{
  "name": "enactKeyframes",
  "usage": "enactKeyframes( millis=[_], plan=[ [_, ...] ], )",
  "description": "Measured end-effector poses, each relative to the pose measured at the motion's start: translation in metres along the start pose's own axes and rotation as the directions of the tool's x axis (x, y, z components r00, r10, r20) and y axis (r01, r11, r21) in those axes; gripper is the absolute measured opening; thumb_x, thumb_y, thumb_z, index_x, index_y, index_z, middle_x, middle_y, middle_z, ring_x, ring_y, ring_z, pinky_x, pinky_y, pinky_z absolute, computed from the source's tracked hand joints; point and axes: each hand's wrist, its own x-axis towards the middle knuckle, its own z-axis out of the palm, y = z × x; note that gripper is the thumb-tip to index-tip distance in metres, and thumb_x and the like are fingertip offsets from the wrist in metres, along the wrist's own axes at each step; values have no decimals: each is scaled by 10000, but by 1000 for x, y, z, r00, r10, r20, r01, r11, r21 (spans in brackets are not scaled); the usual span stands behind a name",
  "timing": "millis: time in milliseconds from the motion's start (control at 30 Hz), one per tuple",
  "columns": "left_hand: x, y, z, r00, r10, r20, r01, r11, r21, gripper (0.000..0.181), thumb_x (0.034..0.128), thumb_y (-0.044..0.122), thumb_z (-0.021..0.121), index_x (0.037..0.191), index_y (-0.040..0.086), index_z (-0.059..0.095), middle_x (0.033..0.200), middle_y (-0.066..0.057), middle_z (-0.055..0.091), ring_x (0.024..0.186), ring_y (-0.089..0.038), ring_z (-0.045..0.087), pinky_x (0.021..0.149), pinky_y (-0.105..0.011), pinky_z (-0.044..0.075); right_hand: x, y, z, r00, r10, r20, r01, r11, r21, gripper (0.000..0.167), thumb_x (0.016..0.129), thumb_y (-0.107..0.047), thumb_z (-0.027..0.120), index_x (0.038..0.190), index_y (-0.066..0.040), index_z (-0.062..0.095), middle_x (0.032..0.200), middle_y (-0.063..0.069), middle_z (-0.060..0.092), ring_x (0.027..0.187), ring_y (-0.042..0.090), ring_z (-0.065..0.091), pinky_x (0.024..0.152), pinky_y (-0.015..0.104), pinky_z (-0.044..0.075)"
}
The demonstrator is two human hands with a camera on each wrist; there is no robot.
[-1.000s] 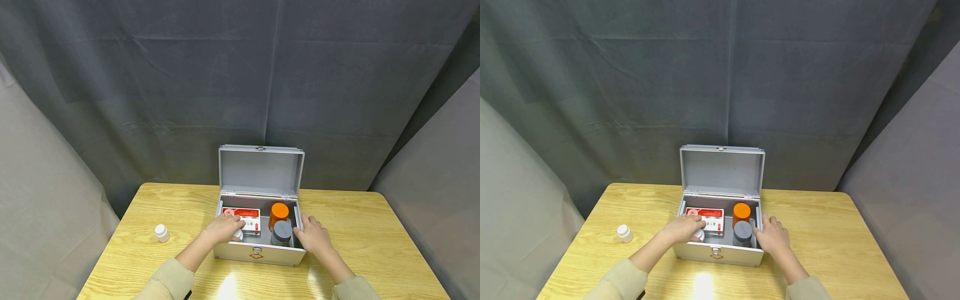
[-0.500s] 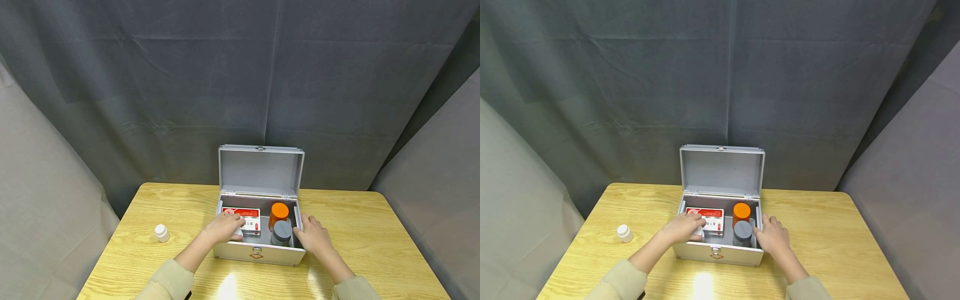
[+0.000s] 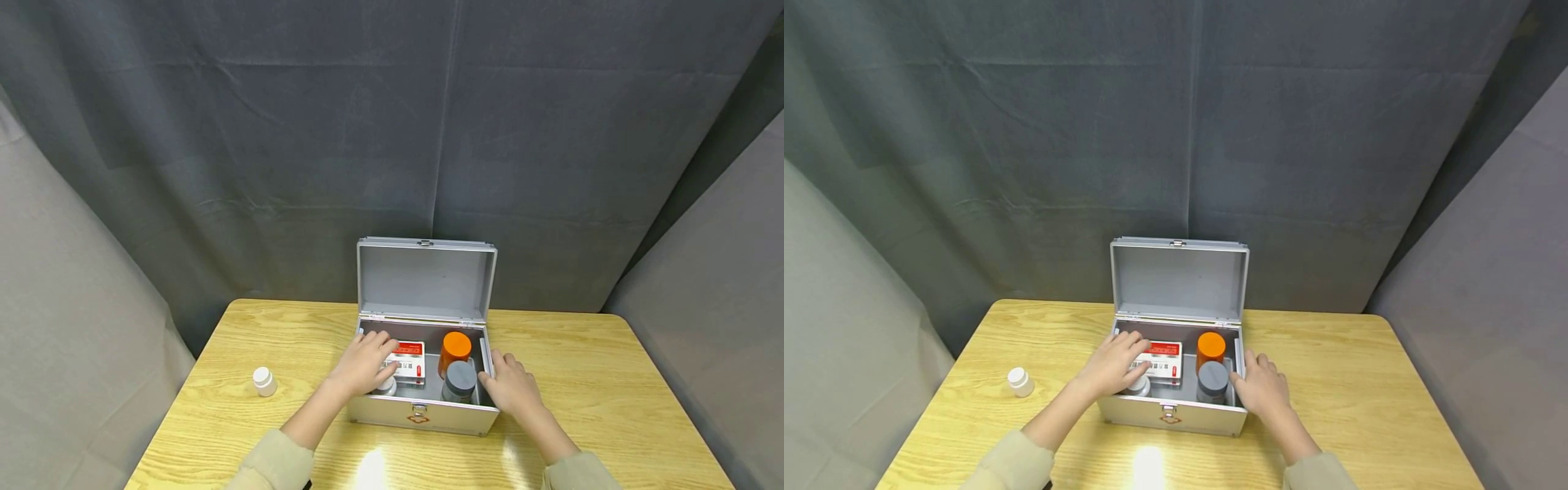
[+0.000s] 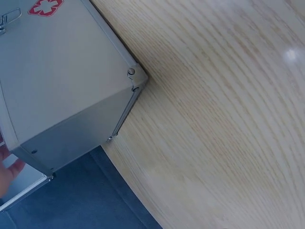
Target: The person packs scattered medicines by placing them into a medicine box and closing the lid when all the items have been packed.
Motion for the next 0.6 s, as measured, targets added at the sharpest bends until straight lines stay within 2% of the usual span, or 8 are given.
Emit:
enactKeyframes(
  millis=[167,300,433,600],
  plan=[
    [-4,-5,-2,994,-65,-92,63,998,-20,389,874,395,494,1176,155,546,1107,-13,533,1027,-200,493,934,-446,387,0,0,0,1000,-1,5,1,1000,1,537,863,-315,495,1265,31,410,1127,279,489,992,435,499,777,611,398],
    [-8,-11,-2,979,-100,-176,96,995,-29,369,843,350,529,1144,139,558,1070,-22,544,1008,-211,506,903,-418,392,0,0,0,1000,0,8,0,1000,0,538,864,-315,495,1267,31,409,1125,277,490,992,434,499,776,608,399],
    [-14,-17,0,956,-163,-245,156,987,-50,356,828,308,564,1131,119,576,1074,-43,557,1010,-228,510,895,-400,385,-1,-1,-1,1000,0,5,0,1000,0,527,861,-313,501,1252,29,419,1100,268,499,973,424,506,763,597,405],
    [-24,-24,1,909,-244,-338,228,970,-85,376,798,281,590,1116,80,587,1064,-74,567,982,-250,513,889,-425,387,-1,-1,-1,1000,1,7,-1,1000,5,533,862,-310,501,1262,32,414,1117,276,495,989,427,500,775,601,400]
  ],
)
